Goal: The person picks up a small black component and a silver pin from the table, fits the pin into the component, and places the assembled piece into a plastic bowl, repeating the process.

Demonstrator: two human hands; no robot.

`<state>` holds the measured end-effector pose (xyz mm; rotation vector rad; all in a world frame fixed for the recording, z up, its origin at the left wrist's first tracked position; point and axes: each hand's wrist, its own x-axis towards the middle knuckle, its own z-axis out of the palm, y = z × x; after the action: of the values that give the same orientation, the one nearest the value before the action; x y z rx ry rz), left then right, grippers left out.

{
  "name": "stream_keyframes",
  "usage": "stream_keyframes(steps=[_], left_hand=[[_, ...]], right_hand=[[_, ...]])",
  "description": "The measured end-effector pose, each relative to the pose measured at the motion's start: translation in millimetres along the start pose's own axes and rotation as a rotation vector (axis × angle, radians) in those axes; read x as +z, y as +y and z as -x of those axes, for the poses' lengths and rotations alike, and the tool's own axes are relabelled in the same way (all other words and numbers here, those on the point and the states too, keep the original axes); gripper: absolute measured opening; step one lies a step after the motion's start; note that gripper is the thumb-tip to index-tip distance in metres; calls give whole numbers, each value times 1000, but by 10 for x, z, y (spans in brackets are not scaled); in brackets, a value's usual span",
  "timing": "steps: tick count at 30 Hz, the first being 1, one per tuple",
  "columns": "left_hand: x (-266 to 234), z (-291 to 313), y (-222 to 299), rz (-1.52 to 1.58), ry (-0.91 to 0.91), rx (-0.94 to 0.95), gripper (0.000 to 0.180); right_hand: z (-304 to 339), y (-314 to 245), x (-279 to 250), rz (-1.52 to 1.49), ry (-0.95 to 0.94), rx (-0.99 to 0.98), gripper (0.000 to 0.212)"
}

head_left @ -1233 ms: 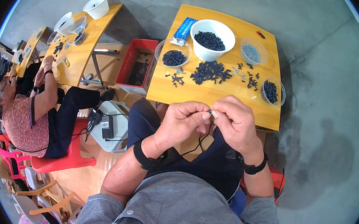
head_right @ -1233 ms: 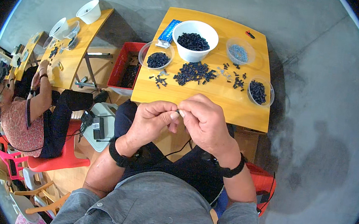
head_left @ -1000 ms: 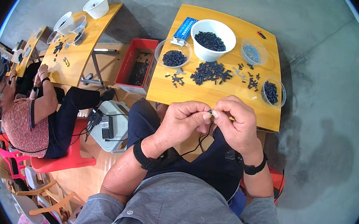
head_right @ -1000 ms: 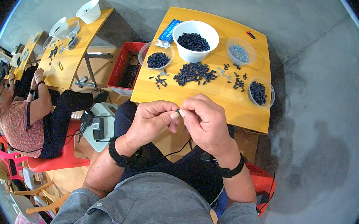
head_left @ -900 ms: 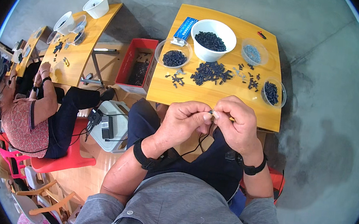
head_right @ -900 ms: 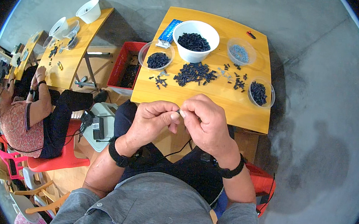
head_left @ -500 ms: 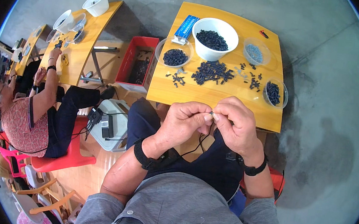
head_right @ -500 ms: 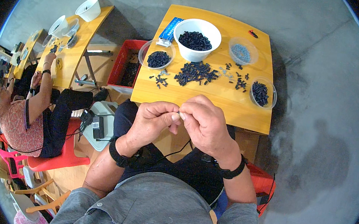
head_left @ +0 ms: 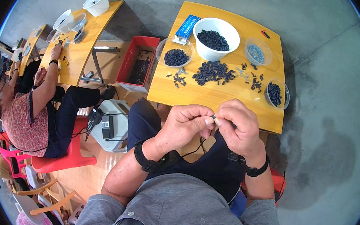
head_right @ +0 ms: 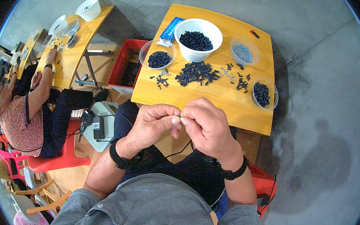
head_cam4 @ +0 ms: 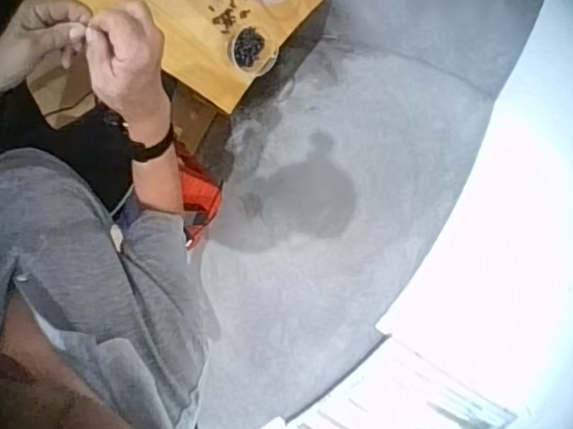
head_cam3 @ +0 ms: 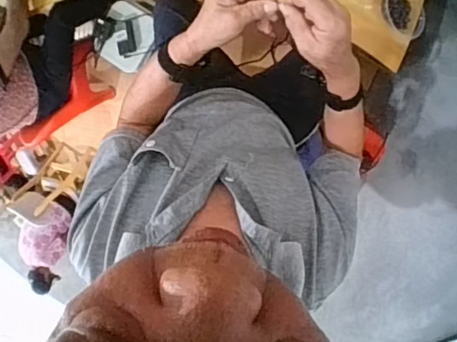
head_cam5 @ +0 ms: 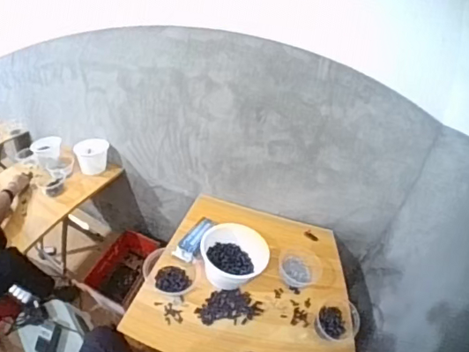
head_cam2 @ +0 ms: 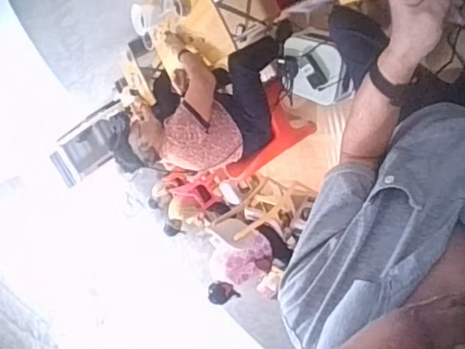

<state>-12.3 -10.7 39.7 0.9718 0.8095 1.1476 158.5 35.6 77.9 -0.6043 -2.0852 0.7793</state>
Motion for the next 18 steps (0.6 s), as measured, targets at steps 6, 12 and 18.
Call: stream_keyframes(steps=[6,12,18], left_hand=[[-4,19,17,21,-12,-7,14],[-4,27,36,17,-23,-8,13],[-21,33,20,7,-38,-12,13]], right_hand=[[21,-10,3,-11,25,10,14],[23,0,-3,-14,1,2,15],[8,-10,-24,-2,-44,-18,16]])
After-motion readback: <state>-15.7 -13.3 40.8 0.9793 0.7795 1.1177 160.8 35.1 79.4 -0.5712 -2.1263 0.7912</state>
